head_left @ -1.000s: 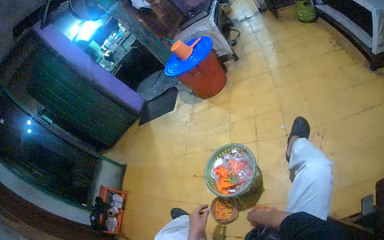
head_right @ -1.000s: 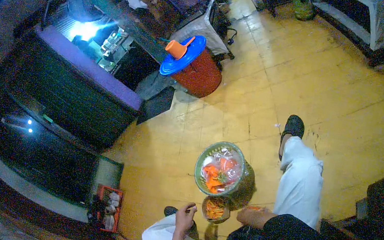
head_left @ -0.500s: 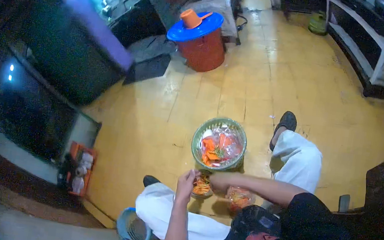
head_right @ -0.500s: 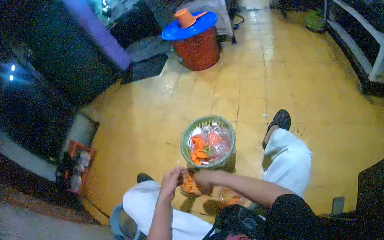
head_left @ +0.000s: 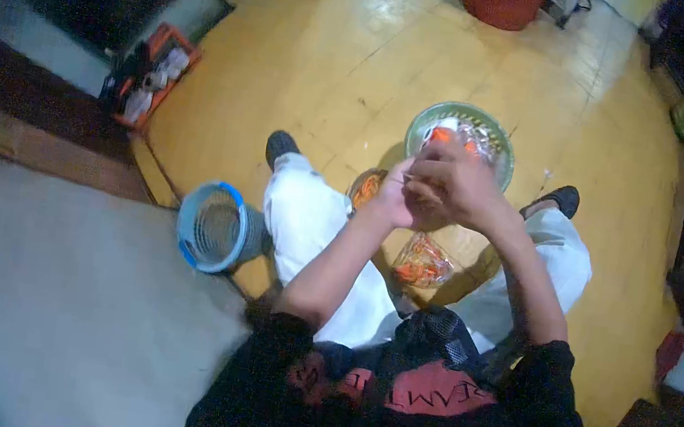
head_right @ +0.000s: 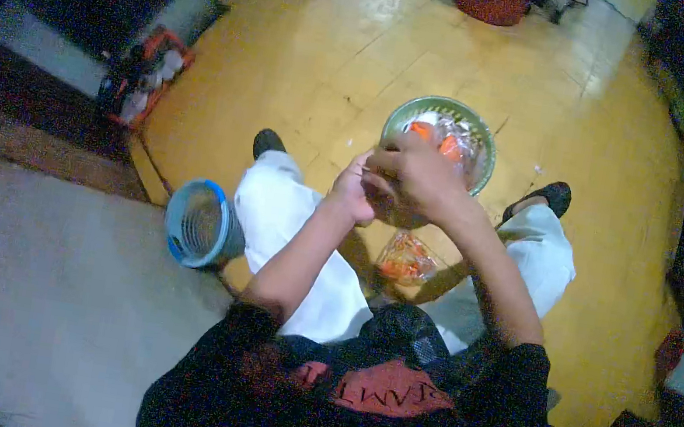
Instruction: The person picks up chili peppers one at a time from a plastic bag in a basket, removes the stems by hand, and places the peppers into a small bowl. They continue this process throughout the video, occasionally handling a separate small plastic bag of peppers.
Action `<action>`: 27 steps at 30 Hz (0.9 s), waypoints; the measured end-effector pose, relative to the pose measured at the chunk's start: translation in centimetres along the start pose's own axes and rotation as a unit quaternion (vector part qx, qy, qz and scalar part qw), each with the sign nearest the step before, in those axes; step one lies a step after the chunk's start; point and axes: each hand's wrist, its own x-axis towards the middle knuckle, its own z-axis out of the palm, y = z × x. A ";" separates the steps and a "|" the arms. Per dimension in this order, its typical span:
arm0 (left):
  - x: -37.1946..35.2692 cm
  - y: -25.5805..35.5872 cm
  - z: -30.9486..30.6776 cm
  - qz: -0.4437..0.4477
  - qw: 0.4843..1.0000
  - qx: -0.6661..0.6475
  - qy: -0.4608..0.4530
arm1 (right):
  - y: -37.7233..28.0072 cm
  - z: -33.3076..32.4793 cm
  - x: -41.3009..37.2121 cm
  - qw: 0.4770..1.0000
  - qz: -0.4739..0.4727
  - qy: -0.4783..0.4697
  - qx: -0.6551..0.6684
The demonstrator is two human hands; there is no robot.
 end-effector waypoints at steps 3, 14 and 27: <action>-1.0 -0.2 1.1 0.011 0.997 -0.048 -0.055 | 0.0 0.7 0.4 0.999 -0.032 0.041 -0.008; 0.5 -1.6 1.6 0.031 0.991 -0.055 0.121 | 1.8 4.3 0.8 0.897 0.194 0.171 0.359; -1.3 -0.8 1.0 0.087 0.984 0.032 0.154 | 4.0 4.1 0.7 0.722 0.336 0.211 0.567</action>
